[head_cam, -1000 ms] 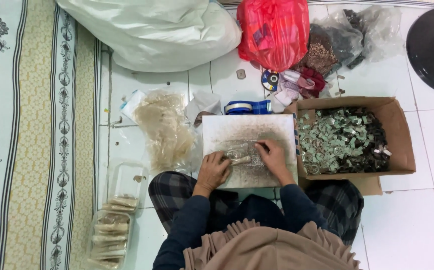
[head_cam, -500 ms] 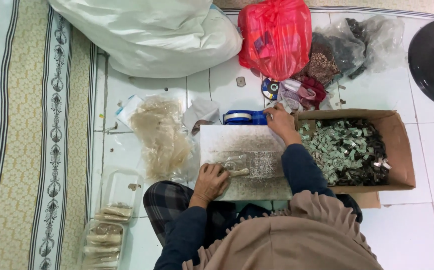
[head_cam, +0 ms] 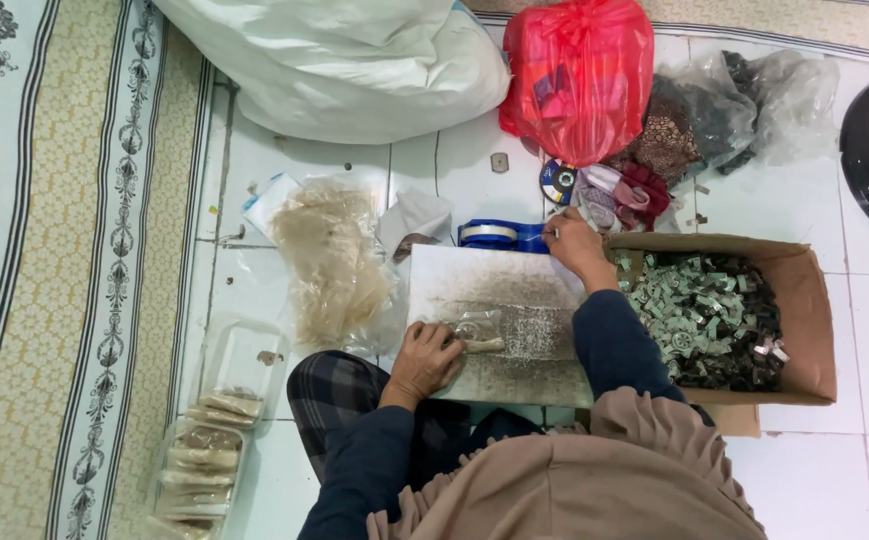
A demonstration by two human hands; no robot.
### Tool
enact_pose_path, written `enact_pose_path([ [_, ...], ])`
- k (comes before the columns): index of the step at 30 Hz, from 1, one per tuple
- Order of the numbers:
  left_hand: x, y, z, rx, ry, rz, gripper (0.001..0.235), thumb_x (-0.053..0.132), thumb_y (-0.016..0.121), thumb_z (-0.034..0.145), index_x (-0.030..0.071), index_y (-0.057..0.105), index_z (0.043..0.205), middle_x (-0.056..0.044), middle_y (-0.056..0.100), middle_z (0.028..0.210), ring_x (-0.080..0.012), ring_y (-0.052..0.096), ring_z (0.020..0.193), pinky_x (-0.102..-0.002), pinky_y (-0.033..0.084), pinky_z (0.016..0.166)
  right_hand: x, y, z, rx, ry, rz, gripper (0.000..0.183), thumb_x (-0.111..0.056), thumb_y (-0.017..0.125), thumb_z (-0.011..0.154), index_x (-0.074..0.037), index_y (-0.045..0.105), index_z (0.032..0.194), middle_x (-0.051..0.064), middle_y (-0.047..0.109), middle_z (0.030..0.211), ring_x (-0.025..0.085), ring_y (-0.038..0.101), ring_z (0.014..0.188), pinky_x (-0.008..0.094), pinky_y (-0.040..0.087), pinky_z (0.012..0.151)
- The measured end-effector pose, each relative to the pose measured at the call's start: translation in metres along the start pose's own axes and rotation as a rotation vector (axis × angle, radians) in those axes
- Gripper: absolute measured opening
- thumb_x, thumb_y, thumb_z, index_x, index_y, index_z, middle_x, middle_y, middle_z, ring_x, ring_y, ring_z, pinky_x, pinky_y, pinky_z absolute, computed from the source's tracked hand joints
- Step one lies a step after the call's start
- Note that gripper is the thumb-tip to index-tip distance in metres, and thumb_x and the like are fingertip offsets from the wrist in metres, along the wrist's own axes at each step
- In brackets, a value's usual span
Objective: Sorting and arranging small metal components from a bulk box into specific patterns on a template and into small bags.
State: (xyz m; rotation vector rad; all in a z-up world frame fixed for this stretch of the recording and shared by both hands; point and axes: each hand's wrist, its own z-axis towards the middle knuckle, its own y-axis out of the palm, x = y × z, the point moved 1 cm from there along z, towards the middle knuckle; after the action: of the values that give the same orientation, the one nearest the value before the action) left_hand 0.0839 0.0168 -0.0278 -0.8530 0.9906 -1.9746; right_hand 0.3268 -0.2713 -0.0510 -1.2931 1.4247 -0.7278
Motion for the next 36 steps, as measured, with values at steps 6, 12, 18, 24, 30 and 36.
enact_pose_path([
  [6, 0.000, -0.008, 0.004, -0.013, 0.011, -0.005, 0.018, 0.034, 0.068, 0.083, 0.021, 0.058, 0.091, -0.003, 0.057, 0.095, -0.0248, 0.062, 0.093, -0.045, 0.048, 0.087, -0.024, -0.033, -0.006, 0.064, -0.163, 0.199, 0.017, -0.019, 0.071, 0.090, -0.006, 0.076, 0.100, 0.022, 0.074, 0.098, 0.045, 0.070, 0.100, 0.053, 0.056, 0.087],
  [12, 0.001, -0.004, 0.003, 0.003, 0.001, -0.003, 0.014, 0.033, 0.065, 0.083, 0.023, 0.057, 0.088, -0.002, 0.055, 0.096, -0.0238, 0.061, 0.094, -0.044, 0.048, 0.089, -0.021, -0.046, -0.010, -0.068, -0.133, 0.271, 0.020, -0.015, 0.069, 0.088, -0.006, 0.079, 0.103, 0.025, 0.076, 0.102, 0.048, 0.069, 0.104, 0.054, 0.055, 0.091],
  [18, 0.001, -0.003, 0.001, -0.026, 0.004, 0.015, 0.018, 0.032, 0.069, 0.079, 0.022, 0.057, 0.087, -0.002, 0.055, 0.095, -0.0245, 0.062, 0.094, -0.046, 0.048, 0.089, 0.001, -0.028, -0.003, -0.061, -0.047, 0.287, 0.026, -0.015, 0.069, 0.089, -0.011, 0.077, 0.113, 0.022, 0.076, 0.102, 0.043, 0.070, 0.104, 0.052, 0.056, 0.090],
  [24, 0.001, -0.003, 0.003, -0.004, -0.006, -0.010, 0.012, 0.033, 0.062, 0.086, 0.023, 0.056, 0.087, -0.002, 0.054, 0.094, -0.0239, 0.062, 0.093, -0.044, 0.048, 0.088, 0.009, -0.017, 0.010, -0.054, -0.011, 0.238, 0.035, -0.011, 0.062, 0.093, -0.018, 0.056, 0.127, 0.019, 0.073, 0.093, 0.042, 0.070, 0.099, 0.055, 0.056, 0.085],
  [30, 0.001, -0.004, 0.004, 0.015, -0.014, -0.011, 0.012, 0.035, 0.058, 0.089, 0.023, 0.055, 0.085, -0.002, 0.054, 0.093, -0.0231, 0.061, 0.093, -0.043, 0.047, 0.089, 0.026, -0.018, 0.010, -0.112, 0.071, 0.242, 0.034, -0.008, 0.062, 0.095, -0.012, 0.053, 0.128, 0.025, 0.071, 0.105, 0.045, 0.068, 0.105, 0.058, 0.055, 0.087],
  [36, 0.001, -0.005, 0.005, 0.021, -0.014, -0.008, 0.010, 0.034, 0.059, 0.088, 0.024, 0.057, 0.088, -0.002, 0.054, 0.093, -0.0234, 0.062, 0.092, -0.043, 0.047, 0.089, 0.028, -0.003, 0.012, -0.079, 0.088, 0.285, 0.029, -0.004, 0.062, 0.097, -0.011, 0.052, 0.123, 0.024, 0.072, 0.101, 0.043, 0.069, 0.105, 0.056, 0.055, 0.090],
])
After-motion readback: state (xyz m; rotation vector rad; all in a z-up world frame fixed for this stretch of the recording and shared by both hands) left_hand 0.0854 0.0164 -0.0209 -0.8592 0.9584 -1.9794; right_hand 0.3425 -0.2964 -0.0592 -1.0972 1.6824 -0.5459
